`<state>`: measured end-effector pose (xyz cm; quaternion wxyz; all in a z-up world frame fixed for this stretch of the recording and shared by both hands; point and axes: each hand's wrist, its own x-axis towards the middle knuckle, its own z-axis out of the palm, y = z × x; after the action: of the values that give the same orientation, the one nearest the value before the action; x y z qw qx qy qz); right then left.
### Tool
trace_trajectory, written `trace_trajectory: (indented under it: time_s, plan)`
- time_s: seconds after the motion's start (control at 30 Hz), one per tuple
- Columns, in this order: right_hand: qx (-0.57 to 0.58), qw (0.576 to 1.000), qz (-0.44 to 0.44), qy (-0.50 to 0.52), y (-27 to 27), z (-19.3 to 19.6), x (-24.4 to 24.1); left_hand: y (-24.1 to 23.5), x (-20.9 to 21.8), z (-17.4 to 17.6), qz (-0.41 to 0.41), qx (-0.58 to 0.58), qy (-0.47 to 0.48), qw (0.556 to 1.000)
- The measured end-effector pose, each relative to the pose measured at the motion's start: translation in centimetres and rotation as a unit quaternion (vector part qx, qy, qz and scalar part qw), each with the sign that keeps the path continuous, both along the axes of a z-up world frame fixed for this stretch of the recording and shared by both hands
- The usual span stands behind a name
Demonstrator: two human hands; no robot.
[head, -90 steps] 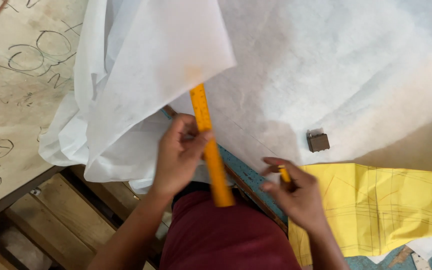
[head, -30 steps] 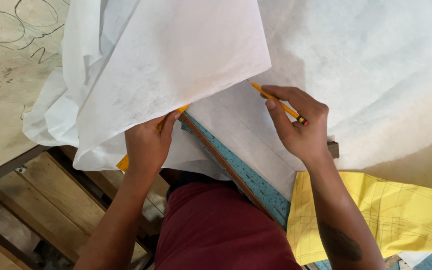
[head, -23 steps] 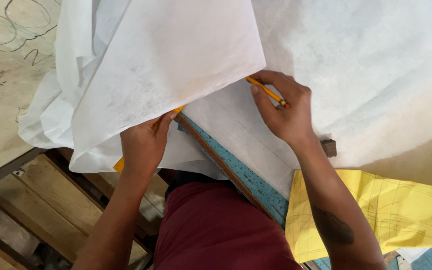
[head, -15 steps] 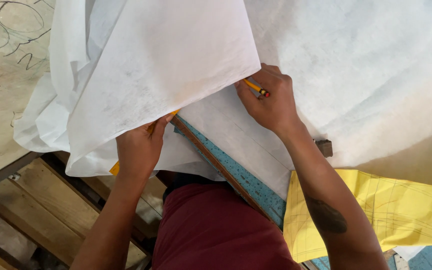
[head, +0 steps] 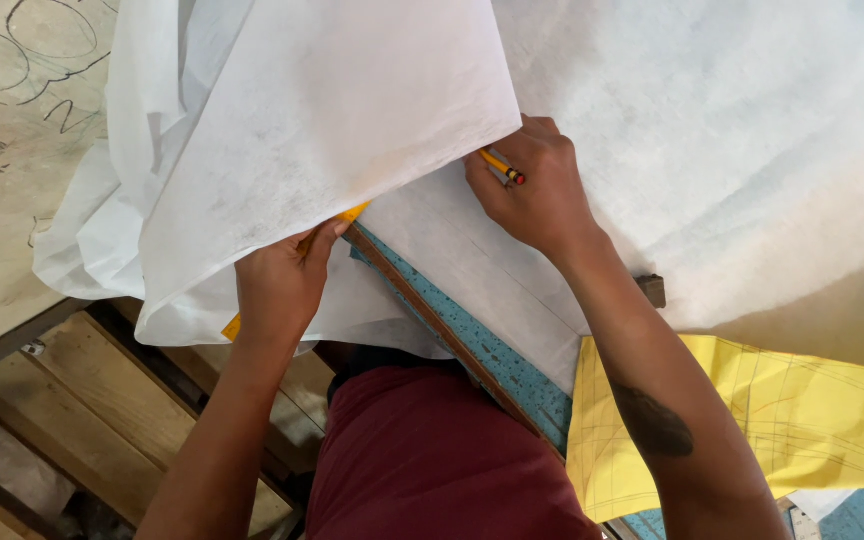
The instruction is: The person marks lines on a piece of white interfacing material using a yellow ruler and a pencil, following the shape of a yellow fabric pattern, and then cuts the interfacing with scissors.
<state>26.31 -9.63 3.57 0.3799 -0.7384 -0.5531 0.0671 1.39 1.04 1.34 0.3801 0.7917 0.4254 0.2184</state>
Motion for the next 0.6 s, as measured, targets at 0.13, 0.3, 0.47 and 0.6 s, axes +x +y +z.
trace_trajectory:
  time_s: [0.13, 0.3, 0.47, 0.6]
  plan:
    - [-0.008, 1.000, -0.004, -0.007, 0.0, 0.6, -0.5, -0.1, -0.4, -1.1, 0.003, -0.006, -0.004, 1.000]
    - [0.001, 1.000, 0.001, -0.020, 0.0, 0.7, -0.5, -0.2, -0.7, -1.4, 0.002, -0.009, 0.012, 1.000]
    - [0.018, 0.999, 0.000, -0.033, 0.1, 1.6, -0.8, -0.3, -0.9, -1.4, -0.014, -0.016, 0.007, 1.000]
    - [0.008, 0.999, 0.016, -0.032, -2.5, 7.2, -1.3, -0.6, -0.6, 0.7, -0.028, -0.023, -0.008, 0.999]
